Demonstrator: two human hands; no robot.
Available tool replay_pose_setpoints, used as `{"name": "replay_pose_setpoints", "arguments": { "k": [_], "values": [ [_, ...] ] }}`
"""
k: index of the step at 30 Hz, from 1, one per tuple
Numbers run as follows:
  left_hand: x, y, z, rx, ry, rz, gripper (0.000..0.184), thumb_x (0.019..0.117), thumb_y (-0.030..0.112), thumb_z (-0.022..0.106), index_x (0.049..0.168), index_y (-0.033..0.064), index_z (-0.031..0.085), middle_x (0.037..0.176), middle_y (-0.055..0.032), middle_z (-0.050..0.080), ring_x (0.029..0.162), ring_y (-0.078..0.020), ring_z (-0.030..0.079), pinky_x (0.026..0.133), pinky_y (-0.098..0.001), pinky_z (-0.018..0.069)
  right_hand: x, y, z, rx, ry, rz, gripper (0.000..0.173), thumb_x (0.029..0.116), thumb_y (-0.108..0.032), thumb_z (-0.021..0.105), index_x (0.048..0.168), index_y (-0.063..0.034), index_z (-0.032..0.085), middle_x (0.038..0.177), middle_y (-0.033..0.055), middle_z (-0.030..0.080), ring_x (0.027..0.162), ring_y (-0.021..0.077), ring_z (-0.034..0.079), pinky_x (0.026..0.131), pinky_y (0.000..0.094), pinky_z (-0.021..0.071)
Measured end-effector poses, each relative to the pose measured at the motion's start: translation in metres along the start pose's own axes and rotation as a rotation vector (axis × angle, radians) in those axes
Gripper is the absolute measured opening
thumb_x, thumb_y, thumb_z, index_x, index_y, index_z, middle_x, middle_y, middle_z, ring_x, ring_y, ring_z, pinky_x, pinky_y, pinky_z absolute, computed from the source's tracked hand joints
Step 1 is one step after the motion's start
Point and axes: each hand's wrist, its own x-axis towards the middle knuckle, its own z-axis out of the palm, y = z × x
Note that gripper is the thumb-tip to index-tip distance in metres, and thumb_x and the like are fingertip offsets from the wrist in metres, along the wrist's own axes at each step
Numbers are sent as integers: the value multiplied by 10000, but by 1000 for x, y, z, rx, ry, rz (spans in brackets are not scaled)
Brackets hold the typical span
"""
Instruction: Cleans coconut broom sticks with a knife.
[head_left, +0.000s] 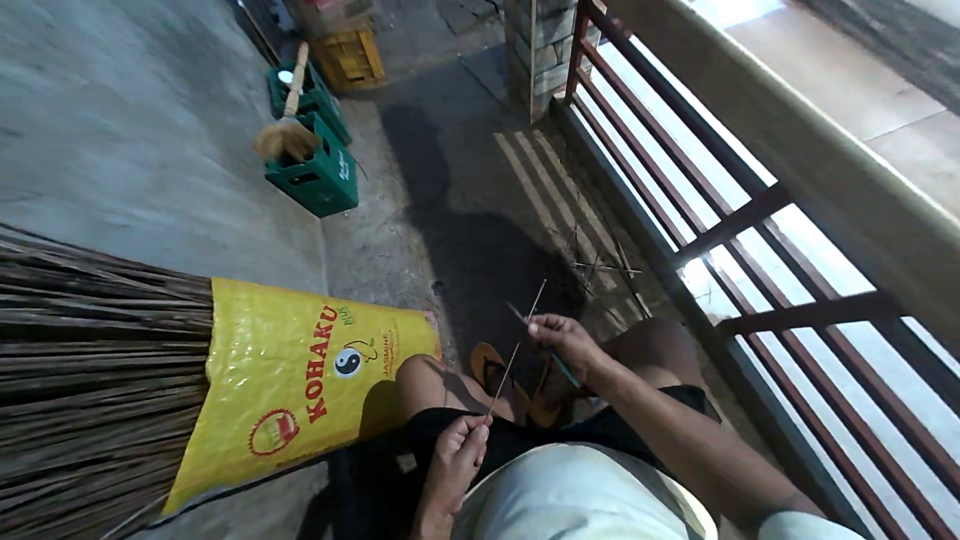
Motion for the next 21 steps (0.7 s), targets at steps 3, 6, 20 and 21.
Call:
{"name": "replay_pose_setpoints", "arguments": {
  "k": [3, 6, 20, 21],
  "values": [
    [0, -2, 0, 9, 5, -4, 188, 973, 94, 548, 1088, 38, 685, 609, 78, 520, 462, 17, 427, 425, -134, 352, 12, -9, -12, 36, 131, 7, 214, 1027, -109, 605, 1202, 12, 619, 758, 27, 617, 519, 61, 520, 454, 202, 451],
    [0, -6, 1, 2, 15, -4, 195, 972, 92, 558, 1103, 28, 688, 622, 67, 537, 473, 14, 437, 433, -138, 360, 3, -1, -3, 4, 42, 8, 235, 1018, -100, 606, 1228, 5, 609, 781, -1, 618, 550, 51, 526, 491, 201, 464],
    [3, -9, -6, 148, 158, 30, 182, 990, 72, 575, 1109, -8, 688, 692, 34, 586, 529, -12, 486, 479, -155, 397, -7, -1, -19, -88, 111, -33, 280, 1037, -152, 576, 1264, 8, 609, 831, 16, 634, 606, 74, 566, 531, 231, 499],
    [8, -6, -1, 171, 165, 52, 176, 987, 73, 583, 1099, -11, 689, 697, 32, 593, 535, -14, 493, 487, -158, 404, -17, 7, -6, -108, -1, -9, 303, 1020, -148, 592, 1279, 7, 608, 846, 6, 643, 627, 67, 575, 552, 230, 506]
  ]
}}
